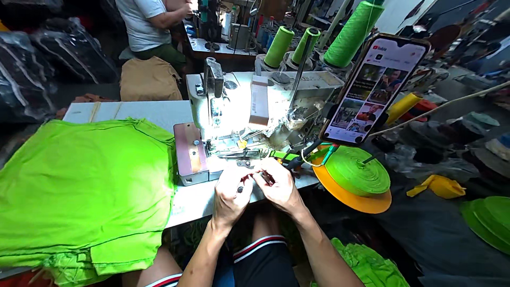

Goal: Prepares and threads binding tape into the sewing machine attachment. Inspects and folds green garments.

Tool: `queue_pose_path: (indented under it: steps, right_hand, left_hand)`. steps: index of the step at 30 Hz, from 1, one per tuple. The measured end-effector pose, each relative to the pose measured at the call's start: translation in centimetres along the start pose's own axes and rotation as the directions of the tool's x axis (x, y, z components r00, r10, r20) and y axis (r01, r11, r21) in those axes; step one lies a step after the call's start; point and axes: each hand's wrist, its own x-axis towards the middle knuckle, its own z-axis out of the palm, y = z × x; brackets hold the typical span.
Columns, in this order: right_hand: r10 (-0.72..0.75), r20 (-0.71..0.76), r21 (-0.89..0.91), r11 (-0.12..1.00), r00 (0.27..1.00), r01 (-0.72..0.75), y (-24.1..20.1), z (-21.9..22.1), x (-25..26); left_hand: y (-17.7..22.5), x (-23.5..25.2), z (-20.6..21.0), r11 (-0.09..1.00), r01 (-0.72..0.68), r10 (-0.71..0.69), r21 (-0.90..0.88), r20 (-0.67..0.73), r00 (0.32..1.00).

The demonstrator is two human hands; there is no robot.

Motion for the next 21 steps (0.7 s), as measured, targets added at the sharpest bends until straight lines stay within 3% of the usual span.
queue_pose_path:
  steps: [7, 13, 21]
  right_hand:
    - [0.094, -0.066, -0.129, 0.986, 0.993, -0.102, 0.9, -0.6, 0.4]
    - [0.122, -0.315, -0.384, 0.89, 0.941, -0.244, 1.6, -0.2, 1.1]
    - [0.075, -0.408, -0.414, 0.873, 0.91, -0.258, 1.7, 1.0, 1.2]
  left_hand:
    - [-1.2, 0.4, 1.6, 0.993, 0.115, -0.115, 0.026, 0.011, 0.993]
    - [-1.4, 0.7, 4.2, 0.966, 0.255, -0.256, 0.038, 0.005, 0.967]
    - [-1.3, -0.6, 5.8, 0.959, 0.256, -0.278, 0.125, 0.214, 0.937]
